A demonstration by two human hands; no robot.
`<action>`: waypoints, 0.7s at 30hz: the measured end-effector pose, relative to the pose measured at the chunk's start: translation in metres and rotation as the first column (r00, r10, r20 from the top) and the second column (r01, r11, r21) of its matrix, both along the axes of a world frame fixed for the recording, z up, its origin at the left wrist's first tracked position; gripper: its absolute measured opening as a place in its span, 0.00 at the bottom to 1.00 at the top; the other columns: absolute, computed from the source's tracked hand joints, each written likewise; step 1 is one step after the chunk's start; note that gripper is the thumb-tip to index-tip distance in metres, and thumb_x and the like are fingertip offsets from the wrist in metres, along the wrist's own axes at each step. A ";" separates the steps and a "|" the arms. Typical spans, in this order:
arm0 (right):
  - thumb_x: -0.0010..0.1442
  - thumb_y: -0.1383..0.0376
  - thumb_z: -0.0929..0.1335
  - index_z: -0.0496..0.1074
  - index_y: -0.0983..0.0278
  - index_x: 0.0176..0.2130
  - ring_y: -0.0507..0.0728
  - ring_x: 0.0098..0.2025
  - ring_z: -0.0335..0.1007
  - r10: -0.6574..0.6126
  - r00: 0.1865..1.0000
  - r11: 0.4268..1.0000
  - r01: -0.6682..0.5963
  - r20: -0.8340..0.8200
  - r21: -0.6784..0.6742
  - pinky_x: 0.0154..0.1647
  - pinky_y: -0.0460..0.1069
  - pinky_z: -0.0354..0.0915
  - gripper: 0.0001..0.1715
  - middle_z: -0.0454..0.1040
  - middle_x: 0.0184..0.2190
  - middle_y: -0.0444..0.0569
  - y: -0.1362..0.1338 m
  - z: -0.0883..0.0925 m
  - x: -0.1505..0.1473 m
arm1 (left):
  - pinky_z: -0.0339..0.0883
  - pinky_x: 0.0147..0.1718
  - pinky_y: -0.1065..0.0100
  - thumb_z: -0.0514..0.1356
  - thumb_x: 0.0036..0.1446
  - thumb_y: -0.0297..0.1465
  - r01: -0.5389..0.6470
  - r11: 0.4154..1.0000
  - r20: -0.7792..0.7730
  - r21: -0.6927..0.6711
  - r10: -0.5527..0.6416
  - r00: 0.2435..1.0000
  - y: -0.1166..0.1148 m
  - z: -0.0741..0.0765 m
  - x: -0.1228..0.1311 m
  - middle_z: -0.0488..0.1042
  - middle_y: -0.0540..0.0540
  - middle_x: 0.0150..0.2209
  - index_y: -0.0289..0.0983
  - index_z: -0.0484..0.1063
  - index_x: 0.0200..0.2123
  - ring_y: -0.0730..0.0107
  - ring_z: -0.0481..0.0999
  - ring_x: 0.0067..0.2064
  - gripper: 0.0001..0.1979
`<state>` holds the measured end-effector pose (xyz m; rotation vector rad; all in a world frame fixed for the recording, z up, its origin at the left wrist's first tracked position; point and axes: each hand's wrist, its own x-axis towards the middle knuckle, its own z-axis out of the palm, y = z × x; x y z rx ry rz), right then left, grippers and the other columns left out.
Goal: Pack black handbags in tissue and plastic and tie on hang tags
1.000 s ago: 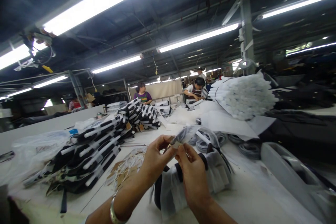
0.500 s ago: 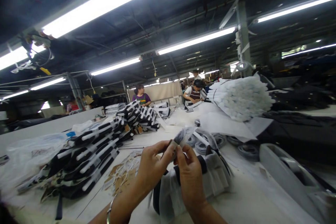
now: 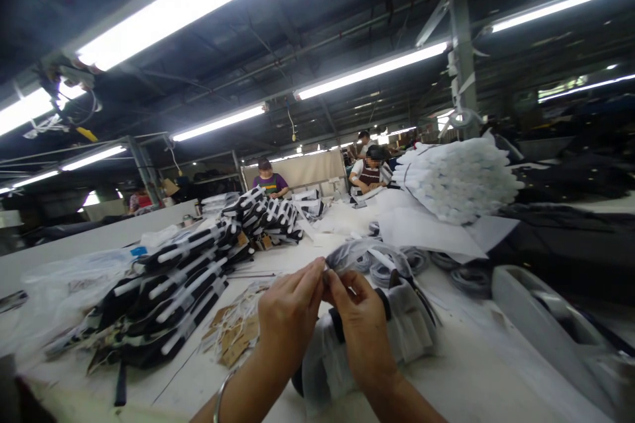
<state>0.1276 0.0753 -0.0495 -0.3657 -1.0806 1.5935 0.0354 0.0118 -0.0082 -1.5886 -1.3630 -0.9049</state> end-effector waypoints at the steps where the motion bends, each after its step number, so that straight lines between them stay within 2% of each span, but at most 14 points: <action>1: 0.54 0.52 0.77 0.74 0.62 0.31 0.57 0.38 0.72 -0.005 1.000 1.000 0.005 0.005 0.002 0.44 0.50 0.70 0.17 0.77 0.32 0.45 0.001 0.000 0.000 | 0.80 0.40 0.65 0.54 0.67 0.24 -0.023 1.000 -0.013 -0.003 0.023 1.000 0.001 -0.003 0.002 0.82 0.40 0.46 0.30 0.75 0.51 0.60 0.84 0.43 0.14; 5: 0.52 0.51 0.77 0.78 0.62 0.36 0.58 0.38 0.73 -0.057 0.997 0.998 0.057 0.057 0.016 0.43 0.50 0.70 0.20 0.79 0.34 0.46 0.003 0.000 0.003 | 0.78 0.50 0.60 0.50 0.68 0.24 -0.107 0.994 -0.032 -0.037 0.106 0.994 0.005 -0.014 0.007 0.78 0.35 0.54 0.27 0.71 0.57 0.56 0.80 0.53 0.18; 8: 0.51 0.49 0.77 0.79 0.63 0.36 0.59 0.37 0.74 -0.066 0.995 0.998 0.064 0.077 0.021 0.42 0.51 0.71 0.22 0.79 0.33 0.47 0.003 0.003 0.006 | 0.76 0.53 0.57 0.50 0.67 0.24 -0.092 0.994 -0.026 -0.061 0.091 0.996 0.004 -0.020 0.011 0.75 0.33 0.57 0.25 0.69 0.59 0.54 0.76 0.58 0.20; 11: 0.51 0.49 0.77 0.79 0.63 0.33 0.59 0.35 0.74 -0.061 0.994 0.998 0.060 0.094 0.023 0.41 0.51 0.71 0.21 0.79 0.31 0.47 0.002 0.007 0.009 | 0.75 0.55 0.55 0.51 0.67 0.25 0.001 0.994 0.089 -0.107 0.008 0.996 -0.002 -0.017 0.011 0.74 0.34 0.58 0.28 0.69 0.60 0.53 0.75 0.59 0.21; 13: 0.52 0.49 0.76 0.78 0.62 0.30 0.58 0.35 0.74 -0.050 0.993 0.998 0.047 0.111 0.030 0.42 0.52 0.71 0.19 0.78 0.29 0.46 0.002 0.009 0.012 | 0.75 0.55 0.56 0.54 0.67 0.28 0.135 0.976 0.275 -0.171 -0.085 0.958 -0.007 -0.009 0.007 0.76 0.39 0.57 0.35 0.73 0.58 0.56 0.77 0.57 0.19; 15: 0.54 0.49 0.75 0.77 0.62 0.28 0.58 0.36 0.73 -0.029 0.989 0.999 0.023 0.144 0.046 0.45 0.53 0.70 0.19 0.76 0.28 0.45 0.003 0.010 0.016 | 0.74 0.55 0.59 0.57 0.66 0.31 0.309 0.928 0.517 -0.208 -0.164 0.840 -0.010 0.002 -0.001 0.80 0.43 0.52 0.39 0.77 0.52 0.59 0.79 0.53 0.14; 17: 0.56 0.50 0.74 0.77 0.62 0.28 0.58 0.37 0.73 0.003 0.985 0.997 -0.016 0.173 0.074 0.48 0.53 0.69 0.18 0.75 0.28 0.45 0.004 0.013 0.021 | 0.73 0.53 0.60 0.61 0.63 0.35 0.485 0.844 0.722 -0.229 -0.187 0.666 -0.008 0.013 -0.012 0.82 0.45 0.46 0.40 0.80 0.46 0.60 0.81 0.49 0.11; 19: 0.57 0.50 0.74 0.78 0.61 0.31 0.58 0.38 0.72 0.051 0.983 0.992 -0.070 0.174 0.104 0.49 0.53 0.68 0.17 0.76 0.30 0.45 0.005 0.018 0.024 | 0.74 0.48 0.62 0.64 0.60 0.39 0.627 0.737 0.846 -0.252 -0.147 0.512 -0.004 0.020 -0.021 0.82 0.45 0.42 0.39 0.80 0.44 0.60 0.80 0.46 0.13; 21: 0.58 0.51 0.73 0.79 0.60 0.32 0.56 0.36 0.71 0.085 0.981 0.984 -0.110 0.175 0.138 0.47 0.51 0.68 0.16 0.77 0.31 0.44 0.004 0.024 0.026 | 0.73 0.43 0.64 0.66 0.56 0.41 0.725 0.645 0.916 -0.240 -0.097 0.390 0.002 0.023 -0.026 0.81 0.44 0.40 0.36 0.79 0.42 0.62 0.80 0.43 0.16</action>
